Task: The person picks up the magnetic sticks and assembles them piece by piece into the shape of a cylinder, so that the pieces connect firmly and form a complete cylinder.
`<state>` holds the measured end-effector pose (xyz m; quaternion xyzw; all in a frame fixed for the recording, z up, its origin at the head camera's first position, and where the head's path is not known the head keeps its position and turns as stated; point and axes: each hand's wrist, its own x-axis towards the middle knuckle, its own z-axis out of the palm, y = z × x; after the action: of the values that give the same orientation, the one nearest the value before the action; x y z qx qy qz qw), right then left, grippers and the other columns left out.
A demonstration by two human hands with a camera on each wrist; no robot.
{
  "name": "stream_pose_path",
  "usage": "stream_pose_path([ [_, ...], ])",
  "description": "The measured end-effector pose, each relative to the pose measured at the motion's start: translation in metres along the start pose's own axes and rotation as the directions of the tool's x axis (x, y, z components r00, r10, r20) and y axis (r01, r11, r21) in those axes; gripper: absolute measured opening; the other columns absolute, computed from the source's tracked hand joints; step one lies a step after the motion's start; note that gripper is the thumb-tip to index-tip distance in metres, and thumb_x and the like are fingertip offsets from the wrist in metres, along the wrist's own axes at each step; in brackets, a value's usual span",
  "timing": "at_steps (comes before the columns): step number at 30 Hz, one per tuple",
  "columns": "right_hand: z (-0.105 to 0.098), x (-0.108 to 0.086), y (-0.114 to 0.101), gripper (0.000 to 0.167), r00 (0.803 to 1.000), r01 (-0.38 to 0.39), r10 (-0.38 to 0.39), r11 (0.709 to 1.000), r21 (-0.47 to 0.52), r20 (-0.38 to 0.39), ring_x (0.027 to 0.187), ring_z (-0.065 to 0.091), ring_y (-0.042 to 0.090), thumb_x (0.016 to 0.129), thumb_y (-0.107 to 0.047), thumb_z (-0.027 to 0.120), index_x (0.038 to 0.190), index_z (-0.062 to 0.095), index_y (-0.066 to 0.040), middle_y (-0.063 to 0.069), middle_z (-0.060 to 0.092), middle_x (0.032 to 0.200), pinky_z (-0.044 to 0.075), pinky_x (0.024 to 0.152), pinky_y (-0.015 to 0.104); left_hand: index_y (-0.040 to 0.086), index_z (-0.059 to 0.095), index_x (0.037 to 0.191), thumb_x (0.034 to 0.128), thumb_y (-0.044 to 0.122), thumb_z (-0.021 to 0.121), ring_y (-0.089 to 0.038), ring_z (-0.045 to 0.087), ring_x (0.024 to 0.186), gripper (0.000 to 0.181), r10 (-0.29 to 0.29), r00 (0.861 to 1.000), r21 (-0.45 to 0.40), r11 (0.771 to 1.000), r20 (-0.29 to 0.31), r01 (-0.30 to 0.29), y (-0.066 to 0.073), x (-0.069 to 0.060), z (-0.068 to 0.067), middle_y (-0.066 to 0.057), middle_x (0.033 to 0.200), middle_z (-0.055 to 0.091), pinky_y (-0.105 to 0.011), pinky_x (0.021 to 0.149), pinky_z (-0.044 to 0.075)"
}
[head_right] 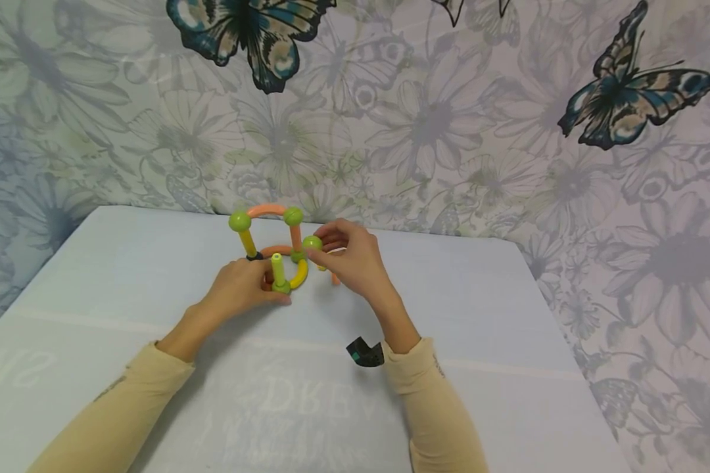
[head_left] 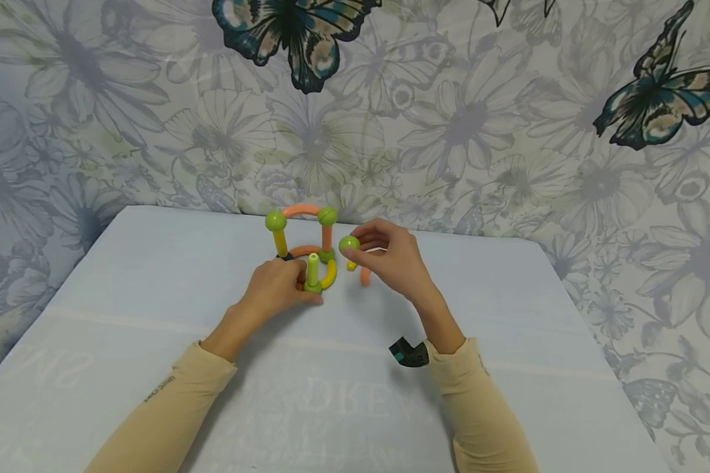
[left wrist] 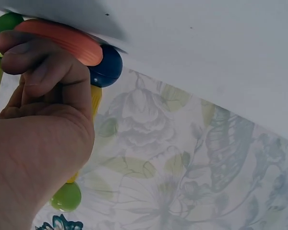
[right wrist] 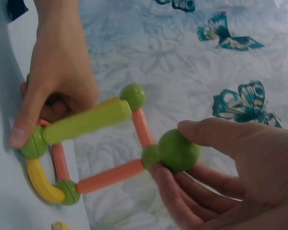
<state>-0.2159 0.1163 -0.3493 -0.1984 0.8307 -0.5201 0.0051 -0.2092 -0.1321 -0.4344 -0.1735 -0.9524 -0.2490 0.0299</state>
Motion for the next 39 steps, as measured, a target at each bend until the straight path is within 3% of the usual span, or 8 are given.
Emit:
stream_pose_path([
  [6,0.023,-0.001,-0.003,0.031,0.987,0.161,-0.158,0.984,0.074,-0.037,0.105,0.073,0.019,0.093,-0.015,0.083,0.121,0.07,-0.009,0.005,0.073,0.12,0.062,0.087,0.031,0.013,0.063,0.081,0.0739,0.045,0.095,-0.014,0.054,0.058,0.047,0.016,1.0,-0.008,1.0,-0.017,-0.016,0.002,0.0,0.006,0.003,0.065,0.059,-0.032,0.056,0.043],
  [12,0.043,-0.002,0.0,0.035,0.962,0.265,-0.261,0.963,0.053,-0.079,0.111,0.072,0.018,0.093,-0.013,0.082,0.125,0.069,-0.009,0.005,0.073,0.126,0.062,0.086,0.03,0.012,0.062,0.079,0.0761,0.042,0.095,-0.014,0.052,0.056,0.045,0.029,0.999,-0.013,0.999,-0.029,-0.03,0.004,0.0,0.008,0.004,0.064,0.057,-0.031,0.055,0.042],
  [19,0.051,-0.003,0.003,0.032,0.971,0.234,-0.233,0.972,0.013,-0.063,0.108,0.072,0.015,0.093,-0.015,0.082,0.122,0.071,-0.011,0.003,0.075,0.117,0.061,0.086,0.027,0.013,0.061,0.078,0.0775,0.039,0.095,-0.013,0.051,0.056,0.043,0.045,0.998,-0.027,0.999,-0.032,-0.046,0.004,-0.001,0.007,0.005,0.064,0.057,-0.03,0.054,0.04],
  [28,0.045,0.0,0.004,0.033,0.979,0.201,-0.202,0.979,-0.036,-0.033,0.11,0.072,0.014,0.098,-0.025,0.079,0.125,0.072,-0.009,0.002,0.076,0.119,0.061,0.088,0.029,0.012,0.061,0.077,0.0779,0.038,0.095,-0.014,0.052,0.055,0.043,0.031,0.999,-0.04,0.999,-0.037,-0.032,0.005,-0.001,0.006,0.004,0.063,0.057,-0.031,0.053,0.04],
  [31,0.038,0.002,0.006,0.029,0.981,0.184,-0.186,0.982,-0.045,-0.048,0.104,0.074,0.016,0.104,-0.032,0.069,0.121,0.074,-0.009,0.003,0.078,0.114,0.062,0.086,0.031,0.012,0.062,0.078,0.0772,0.04,0.095,-0.014,0.053,0.056,0.043,0.018,0.999,-0.042,0.999,-0.03,-0.019,0.006,-0.001,0.005,0.004,0.064,0.059,-0.031,0.054,0.041],
  [35,0.028,0.007,0.017,0.036,0.983,0.167,-0.164,0.986,0.029,-0.08,0.091,0.077,0.02,0.111,-0.036,0.055,0.111,0.076,-0.005,0.01,0.079,0.101,0.063,0.081,0.034,0.013,0.063,0.079,0.077,0.041,0.094,-0.015,0.054,0.058,0.042,0.007,1.0,-0.045,0.999,-0.015,-0.007,0.006,0.0,0.004,0.004,0.065,0.061,-0.032,0.055,0.042],
  [37,0.025,0.01,0.025,0.036,0.985,0.146,-0.141,0.988,0.047,-0.099,0.088,0.077,0.021,0.111,-0.033,0.056,0.107,0.076,-0.003,0.012,0.079,0.098,0.064,0.081,0.035,0.013,0.063,0.079,0.0773,0.042,0.094,-0.015,0.054,0.058,0.043,0.003,1.0,-0.044,0.999,-0.011,-0.003,0.006,0.0,0.004,0.004,0.065,0.06,-0.032,0.055,0.042],
  [39,0.023,0.012,0.032,0.029,0.985,0.109,-0.11,0.994,-0.014,-0.133,0.087,0.077,0.02,0.108,-0.029,0.062,0.105,0.077,-0.005,0.009,0.079,0.096,0.063,0.081,0.034,0.013,0.063,0.078,0.0778,0.043,0.094,-0.015,0.054,0.058,0.043,-0.001,1.0,-0.048,0.999,-0.008,0.001,0.007,0.0,0.004,0.004,0.065,0.06,-0.032,0.055,0.041],
])
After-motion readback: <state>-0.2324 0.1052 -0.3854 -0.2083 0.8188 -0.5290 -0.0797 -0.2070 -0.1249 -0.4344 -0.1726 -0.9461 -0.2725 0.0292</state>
